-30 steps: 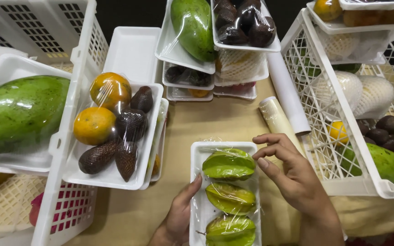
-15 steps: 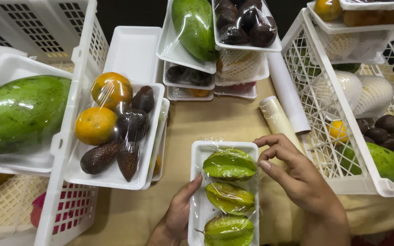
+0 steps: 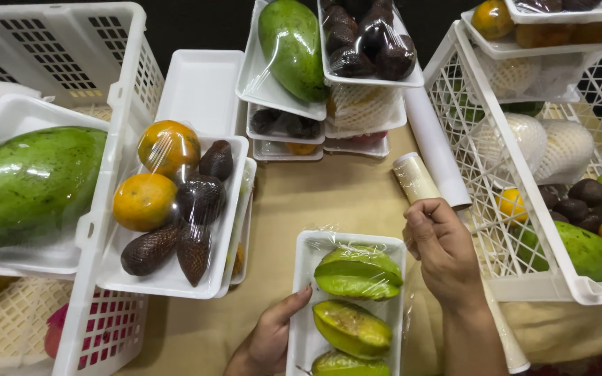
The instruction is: Packaging starfruit by placing them on a tray and wrapping them with plastic film.
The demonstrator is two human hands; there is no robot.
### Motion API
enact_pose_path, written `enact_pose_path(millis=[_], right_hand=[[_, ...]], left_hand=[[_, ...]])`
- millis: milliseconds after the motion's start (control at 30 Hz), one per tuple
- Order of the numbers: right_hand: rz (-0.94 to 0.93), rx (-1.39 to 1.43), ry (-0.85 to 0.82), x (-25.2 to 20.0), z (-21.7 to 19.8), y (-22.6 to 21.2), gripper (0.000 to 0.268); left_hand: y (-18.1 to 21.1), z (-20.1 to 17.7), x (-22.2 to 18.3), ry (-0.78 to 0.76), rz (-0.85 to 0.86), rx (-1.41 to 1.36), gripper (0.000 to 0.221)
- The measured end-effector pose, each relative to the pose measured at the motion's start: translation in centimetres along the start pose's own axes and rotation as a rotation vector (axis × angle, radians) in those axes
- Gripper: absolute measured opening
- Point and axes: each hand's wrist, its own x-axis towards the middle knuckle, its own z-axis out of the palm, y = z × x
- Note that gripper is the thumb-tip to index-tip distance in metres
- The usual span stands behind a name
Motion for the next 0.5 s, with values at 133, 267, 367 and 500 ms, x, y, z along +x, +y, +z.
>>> enact_pose_path(millis=[133,267,367,500], right_hand=[[-0.015,0.184,0.184,0.0,2.0,0.9,0.012],[-0.101,0.321,0.285,0.4,1.9,1.0,0.008],[-0.129,0.36,0.387,0.4,1.7,-0.1,0.012],[-0.07,0.31,0.404,1.0,2.3,-0.2,0.014]], left_hand=[[0.0,1.1,-0.7,-0.053,-0.09,0.02,0.061],[-0.1,1.3,-0.6,-0.035,-0.085,-0.014,0.061],[-0.2,1.3,-0.6,-0.078,-0.05,0.0,0.059],[-0.5,1.4,-0.3,-0.065,-0.072,0.046,0.06]])
